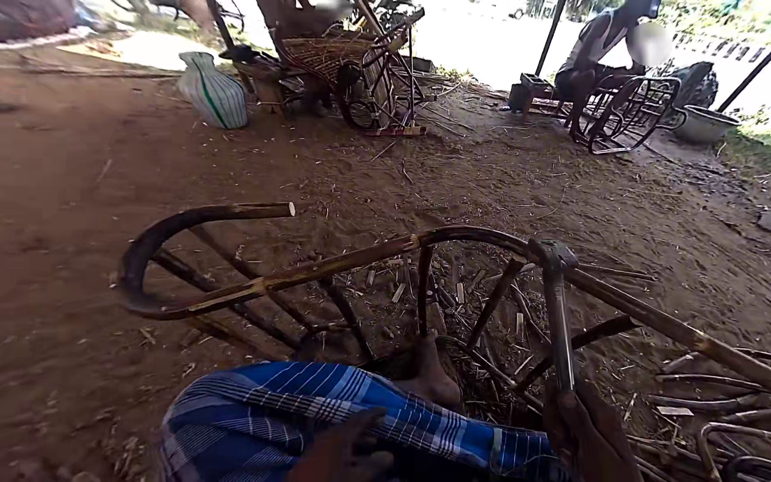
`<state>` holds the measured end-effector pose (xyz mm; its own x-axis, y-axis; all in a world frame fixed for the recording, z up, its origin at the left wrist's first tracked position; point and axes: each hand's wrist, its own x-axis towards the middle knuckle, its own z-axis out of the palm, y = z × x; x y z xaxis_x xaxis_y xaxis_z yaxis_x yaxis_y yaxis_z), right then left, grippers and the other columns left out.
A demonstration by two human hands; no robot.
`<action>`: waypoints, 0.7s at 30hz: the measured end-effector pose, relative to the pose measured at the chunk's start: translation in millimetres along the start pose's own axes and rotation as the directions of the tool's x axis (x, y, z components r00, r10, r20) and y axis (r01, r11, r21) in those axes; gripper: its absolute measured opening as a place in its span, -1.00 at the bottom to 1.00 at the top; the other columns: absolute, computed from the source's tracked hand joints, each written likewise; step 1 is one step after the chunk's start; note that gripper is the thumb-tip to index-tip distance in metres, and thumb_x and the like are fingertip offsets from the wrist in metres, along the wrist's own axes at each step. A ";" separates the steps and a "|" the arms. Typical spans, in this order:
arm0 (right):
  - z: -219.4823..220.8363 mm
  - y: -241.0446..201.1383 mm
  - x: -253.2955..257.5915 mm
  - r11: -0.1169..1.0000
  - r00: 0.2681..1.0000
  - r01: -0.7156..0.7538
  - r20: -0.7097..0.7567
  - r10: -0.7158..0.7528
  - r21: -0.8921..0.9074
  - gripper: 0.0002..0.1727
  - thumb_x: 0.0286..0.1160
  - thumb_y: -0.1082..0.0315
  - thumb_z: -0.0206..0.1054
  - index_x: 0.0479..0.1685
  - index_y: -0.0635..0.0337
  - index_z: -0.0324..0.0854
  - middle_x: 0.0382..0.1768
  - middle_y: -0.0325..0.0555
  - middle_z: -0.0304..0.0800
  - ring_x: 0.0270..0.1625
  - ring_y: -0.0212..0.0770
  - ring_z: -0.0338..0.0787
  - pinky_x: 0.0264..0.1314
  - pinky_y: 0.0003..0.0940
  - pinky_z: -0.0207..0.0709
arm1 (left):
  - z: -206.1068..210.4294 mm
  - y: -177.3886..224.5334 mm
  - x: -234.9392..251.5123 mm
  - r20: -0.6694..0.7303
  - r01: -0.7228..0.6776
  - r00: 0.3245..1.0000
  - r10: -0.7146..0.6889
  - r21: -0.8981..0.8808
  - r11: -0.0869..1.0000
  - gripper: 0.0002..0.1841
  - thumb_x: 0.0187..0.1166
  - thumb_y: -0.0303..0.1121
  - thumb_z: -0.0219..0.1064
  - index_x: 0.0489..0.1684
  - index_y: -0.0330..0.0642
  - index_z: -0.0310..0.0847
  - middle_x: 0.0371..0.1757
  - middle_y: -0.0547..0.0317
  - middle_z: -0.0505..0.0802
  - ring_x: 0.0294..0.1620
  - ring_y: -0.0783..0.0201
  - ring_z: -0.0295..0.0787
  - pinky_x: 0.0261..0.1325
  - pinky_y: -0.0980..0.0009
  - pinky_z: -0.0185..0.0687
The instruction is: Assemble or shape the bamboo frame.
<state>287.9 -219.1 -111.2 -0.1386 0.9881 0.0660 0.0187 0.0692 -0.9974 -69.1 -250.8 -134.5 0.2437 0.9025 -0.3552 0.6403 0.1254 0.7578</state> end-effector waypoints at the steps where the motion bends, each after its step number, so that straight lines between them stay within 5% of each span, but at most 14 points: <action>1: 6.9 0.5 8.9 1.000 1.000 0.011 0.016 -0.011 -0.009 -0.51 0.74 -0.25 0.09 -0.07 0.02 0.52 -0.65 -0.45 0.30 -0.74 -0.50 0.29 -0.75 -0.55 0.29 | -5.7 5.9 47.6 -0.123 -0.022 0.992 0.014 -0.065 0.998 -0.16 0.40 -0.02 0.59 0.70 -0.12 0.36 0.48 -0.01 0.70 0.33 0.05 0.78 0.35 0.00 0.76; 3: 20.3 -9.3 20.0 0.998 0.998 -0.053 0.025 0.054 -0.041 -0.53 0.80 -0.19 0.00 -0.16 0.01 0.52 -0.68 -0.45 0.29 -0.76 -0.49 0.24 -0.77 -0.55 0.22 | -14.3 14.0 147.6 -0.319 -0.107 0.946 0.050 -0.165 0.980 0.06 0.20 -0.02 0.72 0.77 -0.17 0.21 0.58 -0.14 0.60 0.46 -0.06 0.66 0.43 -0.10 0.64; 5: 32.7 -28.2 28.1 0.995 0.995 -0.094 0.038 0.095 -0.024 -0.53 0.82 -0.15 -0.07 -0.20 0.01 0.53 -0.70 -0.44 0.29 -0.78 -0.49 0.23 -0.79 -0.55 0.21 | -19.4 26.5 231.8 -0.402 -0.189 0.912 0.083 -0.229 0.955 0.04 0.22 -0.05 0.74 0.76 -0.21 0.23 0.57 -0.22 0.59 0.52 -0.15 0.58 0.54 -0.18 0.49; 7: 46.0 -40.3 35.0 0.999 0.999 -0.011 0.039 0.009 0.050 -0.51 0.80 -0.20 -0.03 -0.31 -0.03 0.50 -0.70 -0.46 0.29 -0.79 -0.54 0.22 -0.80 -0.59 0.19 | -12.9 33.4 291.0 -0.463 -0.228 0.884 0.068 -0.299 0.927 -0.38 0.33 -0.08 0.67 0.34 -0.19 0.67 0.07 -0.13 0.86 0.06 -0.04 0.83 0.20 -0.14 0.71; 8: 50.2 -42.8 40.6 0.997 0.998 0.050 0.035 -0.052 0.060 -0.47 0.76 -0.27 0.01 -0.35 -0.05 0.50 -0.70 -0.48 0.29 -0.78 -0.55 0.23 -0.80 -0.60 0.20 | -6.7 37.5 306.8 -0.484 -0.224 0.875 0.020 -0.368 0.903 -0.51 0.45 -0.04 0.58 0.14 -0.25 0.73 -0.19 -0.08 0.89 -0.19 0.02 0.87 -0.02 -0.06 0.78; 10: 53.0 -38.4 56.4 0.997 0.996 0.080 0.046 -0.079 -0.013 -0.40 0.68 -0.38 0.01 -0.41 -0.07 0.49 -0.71 -0.46 0.27 -0.78 -0.51 0.20 -0.80 -0.55 0.17 | -4.3 48.1 315.2 -0.462 -0.099 0.878 -0.127 -0.434 0.895 -0.37 0.63 0.11 0.36 0.26 -0.39 0.55 -0.17 -0.24 0.83 -0.14 -0.13 0.82 0.03 -0.17 0.72; 13: 50.6 -29.9 74.4 0.949 0.941 -0.285 0.147 0.304 -0.133 -0.44 0.80 -0.21 -0.10 -0.41 0.02 0.46 -0.76 -0.35 0.23 -0.84 -0.41 0.18 -0.83 -0.47 0.17 | -5.0 49.0 321.3 -0.493 -0.045 0.854 -0.169 -0.392 0.919 -0.48 0.66 0.01 0.33 -0.06 -0.44 0.67 -0.23 -0.24 0.83 -0.15 -0.13 0.84 0.04 -0.16 0.72; 15: 51.9 -46.9 70.0 0.910 0.896 -0.409 0.155 0.416 -0.073 -0.49 0.87 -0.10 -0.16 -0.31 0.04 0.46 -0.75 -0.34 0.23 -0.85 -0.42 0.16 -0.86 -0.49 0.15 | -6.0 48.5 321.9 -0.514 -0.095 0.849 -0.118 -0.370 0.924 -0.56 0.66 -0.08 0.32 -0.06 -0.43 0.67 -0.24 -0.23 0.82 -0.17 -0.12 0.83 0.01 -0.15 0.73; 18: 48.6 -102.8 50.6 0.978 0.989 -0.077 0.139 0.050 0.194 -0.48 0.79 -0.24 -0.01 -0.33 -0.05 0.53 -0.71 -0.47 0.31 -0.81 -0.58 0.25 -0.85 -0.64 0.20 | -7.7 49.1 324.4 -0.556 -0.210 0.830 -0.043 -0.382 0.900 -0.64 0.67 -0.21 0.34 0.00 -0.46 0.64 -0.25 -0.21 0.80 -0.21 -0.03 0.80 0.01 -0.04 0.72; 21: 49.9 -132.7 50.5 0.844 0.881 0.442 0.029 -0.472 0.303 -0.46 0.58 -0.38 0.15 -0.39 -0.13 0.62 -0.68 -0.46 0.47 -0.72 -0.55 0.41 -0.69 -0.60 0.33 | -2.9 39.9 327.6 -0.518 -0.181 0.854 -0.049 -0.385 0.905 -0.61 0.66 -0.15 0.32 0.03 -0.42 0.65 -0.20 -0.21 0.82 -0.16 -0.06 0.83 0.03 -0.11 0.75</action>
<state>229.0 -185.2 23.0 -0.1598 0.8342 0.5278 -0.3451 0.4538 -0.8216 34.2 51.1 -219.1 -0.2011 0.9779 -0.0572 0.2544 0.1085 0.9610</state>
